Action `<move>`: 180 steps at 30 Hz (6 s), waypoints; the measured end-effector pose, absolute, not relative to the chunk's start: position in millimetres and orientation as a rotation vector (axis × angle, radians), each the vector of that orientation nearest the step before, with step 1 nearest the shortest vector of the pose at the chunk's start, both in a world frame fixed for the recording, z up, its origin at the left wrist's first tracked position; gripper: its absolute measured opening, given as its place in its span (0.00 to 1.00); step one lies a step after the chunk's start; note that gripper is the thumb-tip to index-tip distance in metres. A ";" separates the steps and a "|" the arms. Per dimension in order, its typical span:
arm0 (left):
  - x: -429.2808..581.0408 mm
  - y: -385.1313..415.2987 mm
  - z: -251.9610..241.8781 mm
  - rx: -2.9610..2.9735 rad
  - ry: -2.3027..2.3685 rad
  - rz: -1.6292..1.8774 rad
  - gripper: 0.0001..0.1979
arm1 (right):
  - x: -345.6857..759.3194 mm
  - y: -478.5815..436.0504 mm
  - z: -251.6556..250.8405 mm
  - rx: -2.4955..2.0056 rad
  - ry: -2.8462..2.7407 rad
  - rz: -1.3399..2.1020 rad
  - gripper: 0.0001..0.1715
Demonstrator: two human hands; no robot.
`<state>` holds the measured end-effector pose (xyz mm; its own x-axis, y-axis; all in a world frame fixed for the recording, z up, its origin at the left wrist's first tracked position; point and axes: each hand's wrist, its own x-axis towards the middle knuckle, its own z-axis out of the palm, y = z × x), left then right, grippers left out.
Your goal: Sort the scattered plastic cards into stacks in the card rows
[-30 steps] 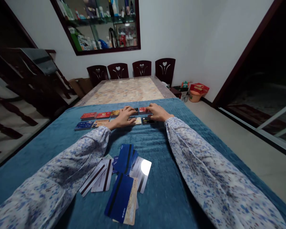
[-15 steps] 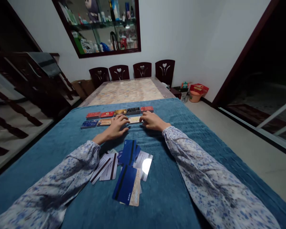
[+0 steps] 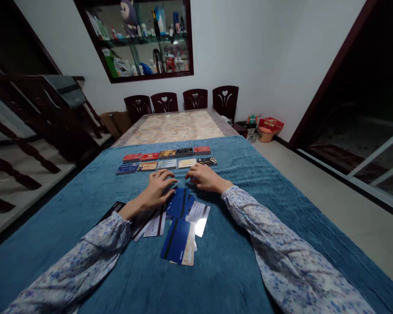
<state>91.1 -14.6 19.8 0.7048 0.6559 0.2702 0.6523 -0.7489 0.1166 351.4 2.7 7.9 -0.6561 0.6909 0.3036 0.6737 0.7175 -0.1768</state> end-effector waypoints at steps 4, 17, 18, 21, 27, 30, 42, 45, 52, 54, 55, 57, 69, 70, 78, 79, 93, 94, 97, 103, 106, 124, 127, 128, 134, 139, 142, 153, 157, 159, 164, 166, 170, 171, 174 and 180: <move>90.6 -31.6 25.8 2.884 1.097 0.421 0.15 | 345.3 -11.8 9.0 -1.069 -2.599 0.088 0.16; 91.3 -55.8 20.5 2.931 1.011 0.386 0.12 | 334.1 -30.8 -10.4 -1.149 -2.551 0.043 0.17; 91.6 -56.7 20.1 2.938 1.001 0.379 0.11 | 333.0 -32.0 -10.3 -1.162 -2.551 0.041 0.17; 92.7 -59.8 20.1 2.951 0.983 0.347 0.11 | 330.5 -35.9 -8.4 -1.195 -2.557 0.051 0.18; 94.4 -63.4 23.3 2.939 0.930 0.316 0.12 | 329.2 -41.1 -2.6 -1.188 -2.591 0.125 0.20; 94.1 -61.8 23.7 2.948 0.918 0.310 0.13 | 329.8 -40.3 -2.2 -1.199 -2.584 0.161 0.22; 95.2 -58.5 22.5 2.966 1.037 0.202 0.15 | 329.5 -40.6 1.3 -1.201 -2.574 0.294 0.26; 94.8 -58.3 22.9 2.923 1.027 0.236 0.15 | 330.7 -39.4 1.7 -1.170 -2.588 0.303 0.26; 100.5 -66.7 26.4 2.927 1.240 0.190 0.11 | 337.1 -35.1 5.0 -1.043 -2.650 0.248 0.22; 103.0 -70.2 27.2 2.932 1.245 0.170 0.15 | 337.4 -34.5 5.2 -1.037 -2.658 0.228 0.21; 104.2 -71.7 27.7 2.931 1.249 0.167 0.17 | 337.3 -34.4 5.1 -1.040 -2.661 0.220 0.21; 106.4 -74.0 28.5 2.920 1.266 0.166 0.20 | 336.7 -34.7 5.0 -1.051 -2.664 0.210 0.20; 112.9 -77.0 23.1 2.839 1.393 0.196 0.21 | 336.6 -37.5 6.4 -1.036 -2.656 0.288 0.25; 112.4 -76.2 23.2 2.827 1.395 0.199 0.21 | 336.7 -37.7 6.5 -1.039 -2.657 0.292 0.25; 107.2 -65.0 34.1 2.687 1.353 0.177 0.20 | 338.3 -36.4 4.3 -0.963 -2.632 0.254 0.23; 106.1 -63.1 35.1 2.680 1.330 0.177 0.19 | 338.2 -35.8 4.1 -0.954 -2.621 0.241 0.21; 84.5 -37.0 38.3 2.637 1.024 0.507 0.13 | 336.2 -30.5 -2.1 -0.938 -2.437 0.155 0.13; 83.0 -35.1 37.7 2.633 1.009 0.526 0.13 | 335.6 -30.3 -2.8 -0.954 -2.427 0.151 0.13; 78.8 -29.3 34.5 2.603 0.978 0.598 0.13 | 332.6 -29.8 -5.6 -1.011 -2.397 0.131 0.15; 74.6 -22.4 25.0 2.607 0.989 0.775 0.17 | 325.3 -30.6 -12.2 -1.134 -2.322 -0.003 0.23; 74.3 -20.7 21.1 2.648 0.990 0.821 0.17 | 322.5 -32.5 -12.7 -1.147 -2.315 -0.054 0.21; 74.7 -23.3 22.7 2.761 1.183 0.602 0.20 | 319.7 -34.5 -13.6 -1.236 -2.335 -0.081 0.25; 76.5 -26.3 23.3 2.777 1.252 0.505 0.24 | 319.0 -34.7 -13.9 -1.276 -2.371 -0.074 0.28; 77.0 -27.5 23.3 2.780 1.279 0.473 0.25 | 318.6 -34.9 -13.9 -1.291 -2.383 -0.076 0.29; 78.8 -32.4 21.4 2.776 1.374 0.349 0.29 | 317.9 -35.3 -13.2 -1.306 -2.428 -0.095 0.30; 79.1 -31.3 17.9 2.747 1.377 0.368 0.28 | 318.8 -33.1 -15.5 -1.304 -2.432 -0.119 0.30; 78.3 -28.7 14.0 2.728 1.374 0.399 0.28 | 320.0 -30.1 -17.0 -1.295 -2.417 -0.101 0.30; 73.8 -20.5 6.5 2.648 1.330 0.493 0.26 | 327.3 -23.7 -17.5 -1.253 -2.412 0.032 0.33; 72.1 -18.2 5.1 2.611 1.300 0.519 0.27 | 327.7 -24.8 -15.4 -1.281 -2.407 0.028 0.31; 72.0 -17.4 4.9 2.598 1.293 0.523 0.28 | 327.1 -26.3 -12.9 -1.289 -2.406 0.035 0.29; 72.6 -16.4 5.6 2.611 1.309 0.531 0.29 | 326.0 -28.9 -7.3 -1.262 -2.397 0.062 0.27; 72.5 -16.6 6.1 2.638 1.305 0.534 0.28 | 326.1 -28.5 -6.6 -1.238 -2.387 0.075 0.27; 71.7 -17.4 7.5 2.661 1.300 0.526 0.27 | 326.7 -26.4 -7.0 -1.208 -2.365 0.096 0.28; 71.4 -17.6 8.0 2.660 1.304 0.525 0.27 | 326.8 -25.9 -7.0 -1.209 -2.364 0.102 0.29; 70.7 -18.4 10.3 2.650 1.311 0.519 0.26 | 327.1 -24.8 -7.0 -1.220 -2.366 0.114 0.31; 70.6 -21.5 16.5 2.639 1.328 0.450 0.24 | 323.2 -23.3 -4.6 -1.284 -2.390 0.115 0.25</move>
<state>70.6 -21.5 16.5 0.5622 0.8032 0.1968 0.7572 -0.5957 0.2680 323.2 -23.3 -4.6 -0.4832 0.8127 0.3257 0.7778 0.5692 -0.2665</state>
